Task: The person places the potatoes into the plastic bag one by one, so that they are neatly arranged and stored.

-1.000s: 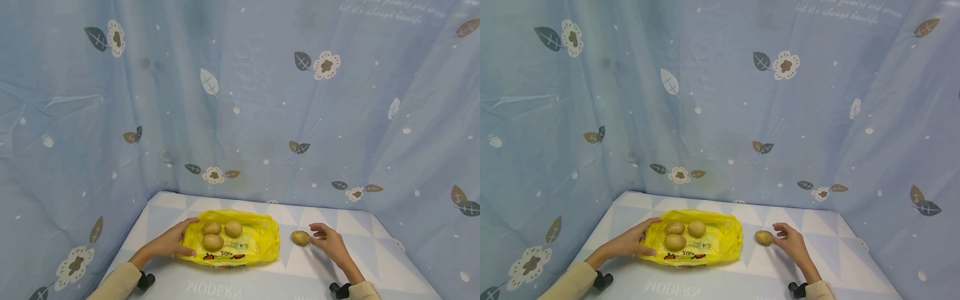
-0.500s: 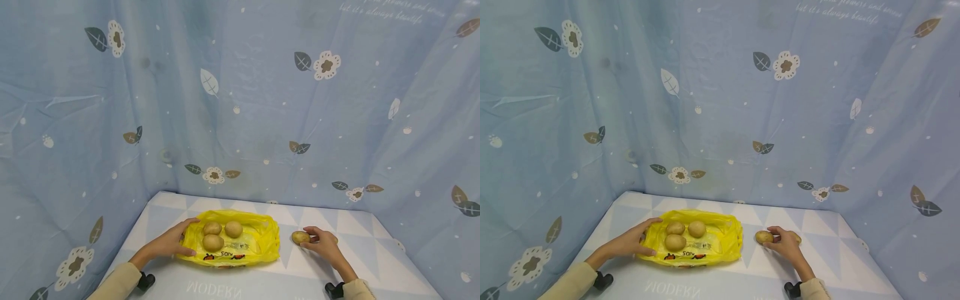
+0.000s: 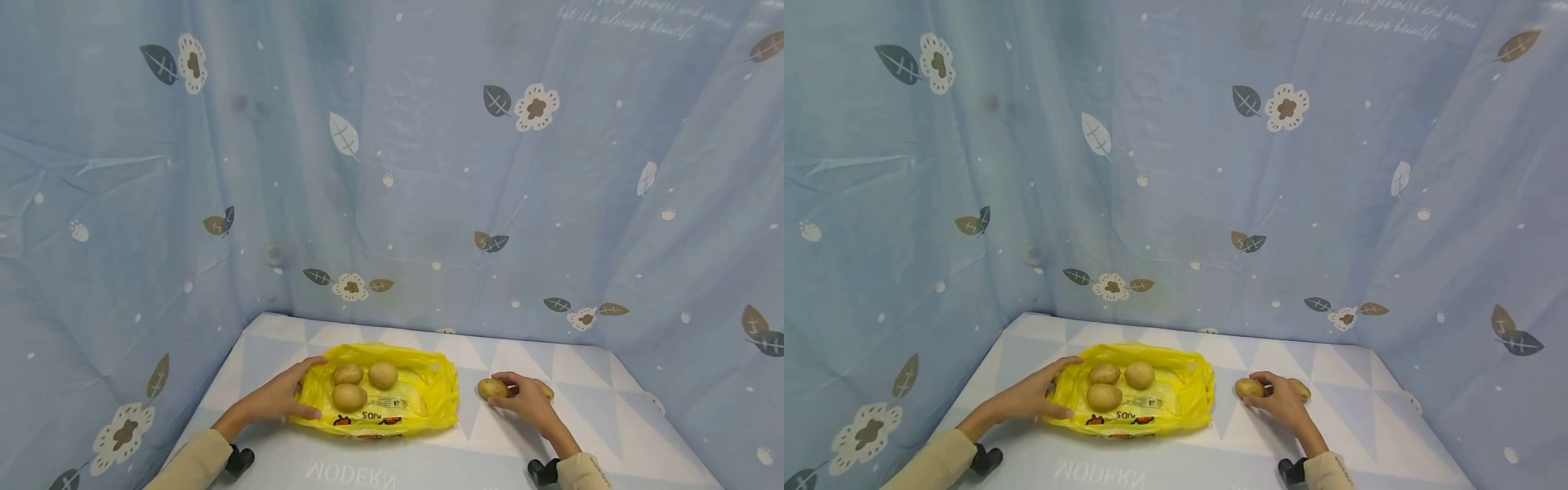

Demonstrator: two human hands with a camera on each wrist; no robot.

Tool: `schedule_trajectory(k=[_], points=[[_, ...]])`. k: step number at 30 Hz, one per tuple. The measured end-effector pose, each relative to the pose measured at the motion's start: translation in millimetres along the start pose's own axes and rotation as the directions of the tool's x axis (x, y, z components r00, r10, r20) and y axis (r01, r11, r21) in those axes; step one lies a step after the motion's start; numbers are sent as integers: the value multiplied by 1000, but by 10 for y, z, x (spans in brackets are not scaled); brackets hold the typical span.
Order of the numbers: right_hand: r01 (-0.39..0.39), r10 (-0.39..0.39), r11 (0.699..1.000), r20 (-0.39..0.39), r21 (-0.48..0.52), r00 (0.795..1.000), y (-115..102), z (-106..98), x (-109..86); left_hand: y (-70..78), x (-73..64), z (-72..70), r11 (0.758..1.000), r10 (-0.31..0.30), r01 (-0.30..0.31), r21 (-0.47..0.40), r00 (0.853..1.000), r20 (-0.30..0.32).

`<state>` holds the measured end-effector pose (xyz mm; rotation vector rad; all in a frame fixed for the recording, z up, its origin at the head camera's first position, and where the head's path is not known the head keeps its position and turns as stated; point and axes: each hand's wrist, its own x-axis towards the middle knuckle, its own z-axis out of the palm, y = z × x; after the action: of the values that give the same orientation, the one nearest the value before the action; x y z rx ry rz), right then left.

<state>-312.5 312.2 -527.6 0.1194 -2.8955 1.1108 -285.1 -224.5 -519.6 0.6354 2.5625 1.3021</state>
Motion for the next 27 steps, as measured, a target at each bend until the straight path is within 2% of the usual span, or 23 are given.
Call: schedule_trajectory(k=[11,22,27], points=[[-12,12,1000,-40,-4,999,-8,25,-12,33,-2,-7,1000,-8,8,8,1000,-4],[-28,26,999,-74,-32,997,22,-33,-35,75,-13,-22,1000,-4,4,7,1000,2],[-46,46,999,-80,3,996,17,-60,-40,61,-7,-18,1000,-15,15,8,1000,5]])
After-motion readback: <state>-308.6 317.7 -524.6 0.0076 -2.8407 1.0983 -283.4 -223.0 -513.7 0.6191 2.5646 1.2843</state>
